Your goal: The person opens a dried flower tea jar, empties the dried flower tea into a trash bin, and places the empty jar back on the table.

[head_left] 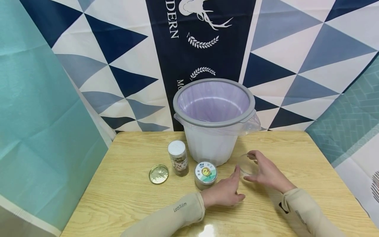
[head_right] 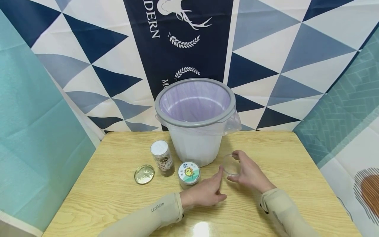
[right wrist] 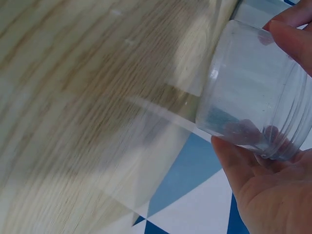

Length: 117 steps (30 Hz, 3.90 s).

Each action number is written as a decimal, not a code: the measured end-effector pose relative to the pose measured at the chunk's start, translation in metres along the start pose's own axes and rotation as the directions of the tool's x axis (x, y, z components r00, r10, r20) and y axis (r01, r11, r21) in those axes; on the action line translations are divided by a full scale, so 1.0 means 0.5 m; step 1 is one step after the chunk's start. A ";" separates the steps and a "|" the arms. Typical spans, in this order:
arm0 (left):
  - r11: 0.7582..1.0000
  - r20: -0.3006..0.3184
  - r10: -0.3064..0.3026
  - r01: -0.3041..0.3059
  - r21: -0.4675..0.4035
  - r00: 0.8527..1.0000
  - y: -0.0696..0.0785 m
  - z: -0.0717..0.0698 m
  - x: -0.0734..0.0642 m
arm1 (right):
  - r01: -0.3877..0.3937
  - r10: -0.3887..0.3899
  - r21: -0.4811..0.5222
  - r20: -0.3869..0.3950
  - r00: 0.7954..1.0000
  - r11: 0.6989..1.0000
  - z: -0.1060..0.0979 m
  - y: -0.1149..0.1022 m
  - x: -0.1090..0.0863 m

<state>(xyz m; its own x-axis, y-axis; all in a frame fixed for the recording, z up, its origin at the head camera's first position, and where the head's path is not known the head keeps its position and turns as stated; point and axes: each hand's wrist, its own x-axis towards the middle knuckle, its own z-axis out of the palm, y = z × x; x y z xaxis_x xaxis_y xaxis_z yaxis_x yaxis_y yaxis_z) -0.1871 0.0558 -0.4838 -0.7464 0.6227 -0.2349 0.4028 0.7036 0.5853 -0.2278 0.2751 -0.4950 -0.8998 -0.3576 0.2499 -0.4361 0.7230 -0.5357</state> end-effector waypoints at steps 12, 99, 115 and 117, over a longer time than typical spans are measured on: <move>0.996 0.004 -0.042 0.042 -0.083 0.999 -0.008 0.006 0.005 | -0.027 0.027 0.011 0.036 0.999 1.000 0.018 0.002 0.006; 0.866 -0.393 -0.183 -0.042 -0.498 0.901 -0.350 -0.177 -0.126 | 0.447 -0.573 -0.359 -0.510 0.642 0.819 -0.085 -0.295 0.201; 0.887 -0.509 -0.113 -0.144 -0.439 0.853 -0.336 -0.177 -0.141 | 0.448 -0.585 -0.377 -0.507 0.633 0.811 -0.078 -0.289 0.204; 0.891 -0.532 -0.097 -0.165 -0.423 0.841 -0.333 -0.179 -0.144 | 0.448 -0.586 -0.378 -0.506 0.633 0.810 -0.078 -0.288 0.204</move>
<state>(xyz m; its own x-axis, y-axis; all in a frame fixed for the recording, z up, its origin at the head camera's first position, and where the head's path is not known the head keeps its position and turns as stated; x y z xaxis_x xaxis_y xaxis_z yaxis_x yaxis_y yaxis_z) -0.2477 -0.1369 -0.4950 -0.9487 0.2735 0.1587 0.2581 0.3795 0.8885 -0.2572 0.1575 -0.3608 -0.3193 -0.3508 0.8803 -0.7602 0.6494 -0.0170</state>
